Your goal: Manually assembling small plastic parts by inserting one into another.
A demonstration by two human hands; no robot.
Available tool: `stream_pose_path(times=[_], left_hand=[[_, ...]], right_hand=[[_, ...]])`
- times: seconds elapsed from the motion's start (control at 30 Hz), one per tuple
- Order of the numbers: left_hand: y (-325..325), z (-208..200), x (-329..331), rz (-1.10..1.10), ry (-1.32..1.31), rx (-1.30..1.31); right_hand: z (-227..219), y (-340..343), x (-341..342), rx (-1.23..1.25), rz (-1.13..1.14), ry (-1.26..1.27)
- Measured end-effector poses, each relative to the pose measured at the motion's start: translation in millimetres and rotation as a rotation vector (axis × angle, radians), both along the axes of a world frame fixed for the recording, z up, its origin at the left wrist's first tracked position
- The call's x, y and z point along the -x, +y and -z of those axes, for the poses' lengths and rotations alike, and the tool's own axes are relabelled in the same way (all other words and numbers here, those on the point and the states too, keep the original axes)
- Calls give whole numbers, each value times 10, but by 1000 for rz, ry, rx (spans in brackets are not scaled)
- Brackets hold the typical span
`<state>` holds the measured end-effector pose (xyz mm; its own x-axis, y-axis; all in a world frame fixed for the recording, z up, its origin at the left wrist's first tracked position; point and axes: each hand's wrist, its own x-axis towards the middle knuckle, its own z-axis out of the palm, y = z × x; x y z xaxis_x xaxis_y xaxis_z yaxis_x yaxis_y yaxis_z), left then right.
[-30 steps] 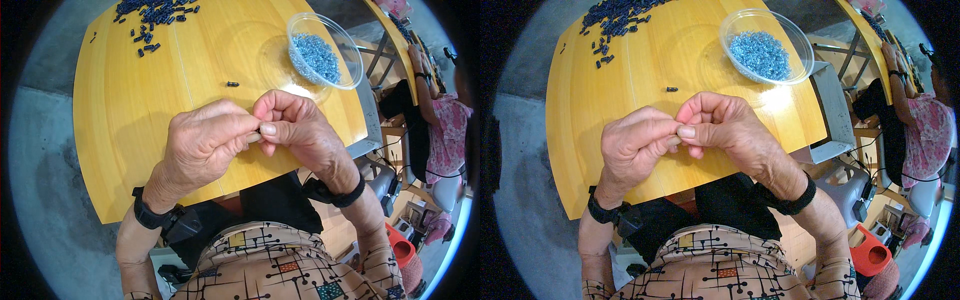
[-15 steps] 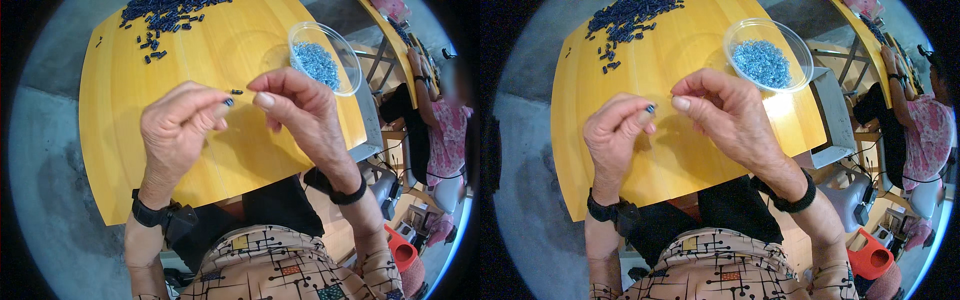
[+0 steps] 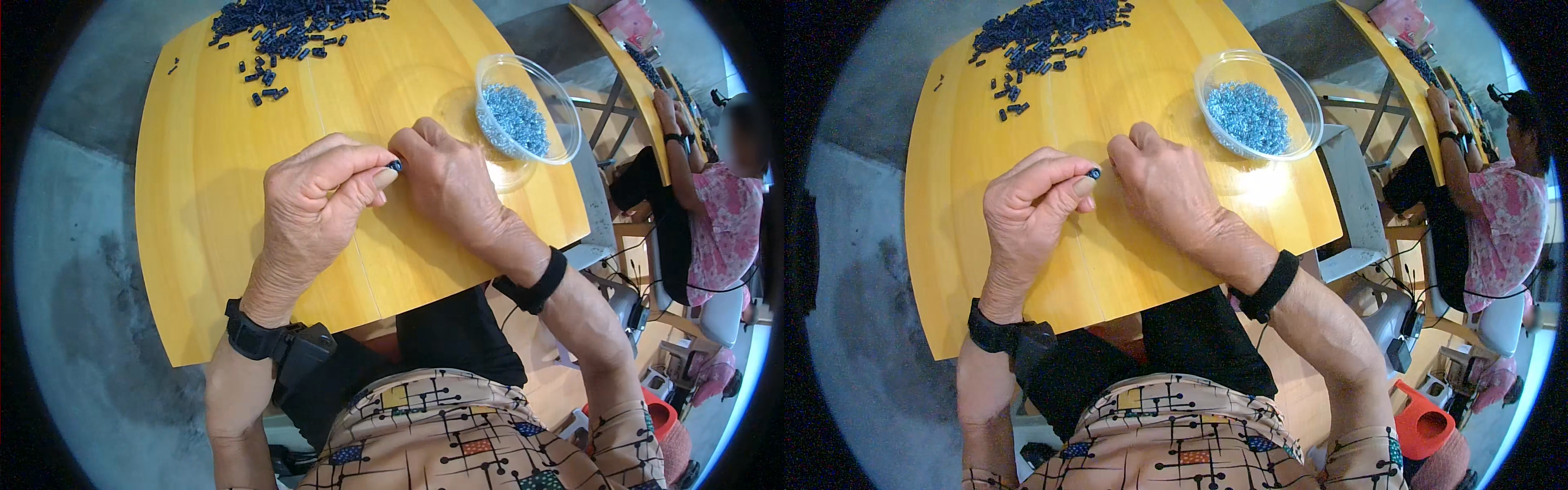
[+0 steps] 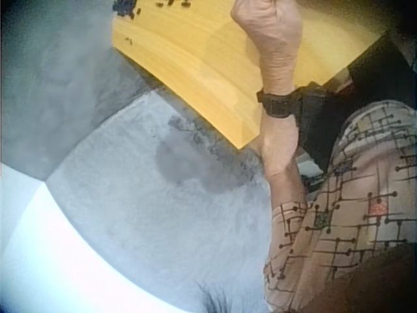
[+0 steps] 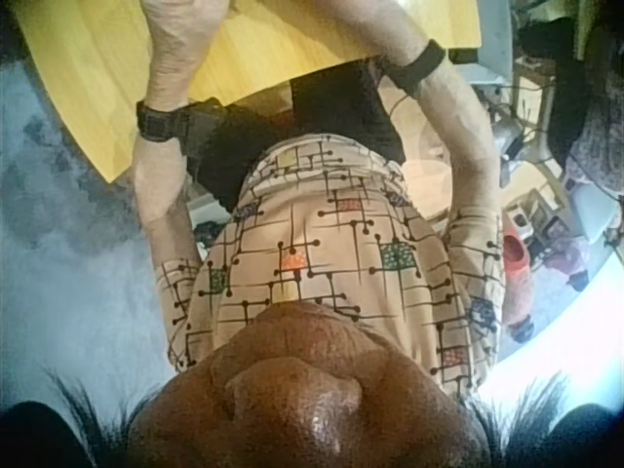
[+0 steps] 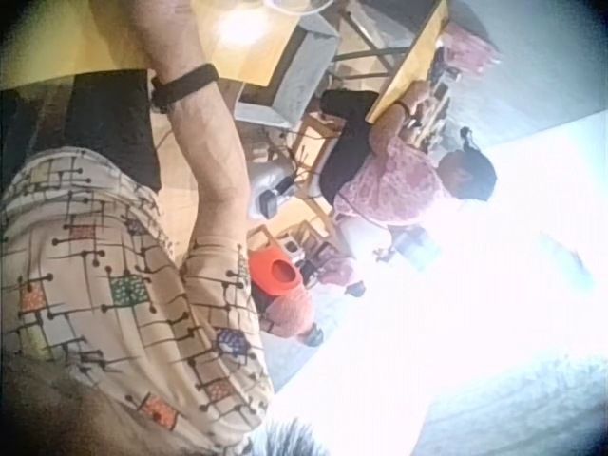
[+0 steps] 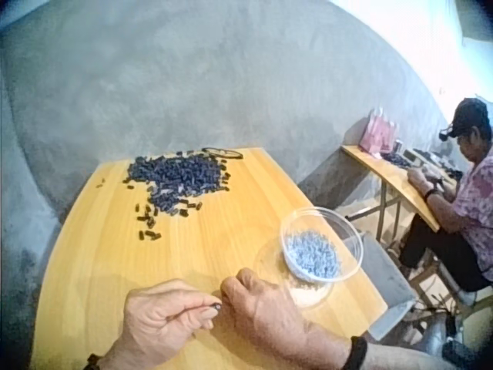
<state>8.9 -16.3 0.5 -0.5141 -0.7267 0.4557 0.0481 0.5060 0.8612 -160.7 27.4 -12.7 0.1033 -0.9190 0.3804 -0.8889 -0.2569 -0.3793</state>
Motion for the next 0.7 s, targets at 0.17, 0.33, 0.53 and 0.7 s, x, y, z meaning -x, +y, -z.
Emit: stream_pose_path(times=[0.17, 0.33, 0.53, 0.7], left_hand=[[40, -37, 16, 24, -19, 19], [73, -16, 49, 79, -56, 60], [103, -35, 73, 81, -101, 23], [90, -44, 70, 109, -147, 64]], right_hand=[[-66, 252, 68, 95, -20, -288], [-296, 601, 185, -535, 165, -1492], [-254, 678, 186, -535, 49, -1795], [-225, 651, 143, -521, 51, -1772]])
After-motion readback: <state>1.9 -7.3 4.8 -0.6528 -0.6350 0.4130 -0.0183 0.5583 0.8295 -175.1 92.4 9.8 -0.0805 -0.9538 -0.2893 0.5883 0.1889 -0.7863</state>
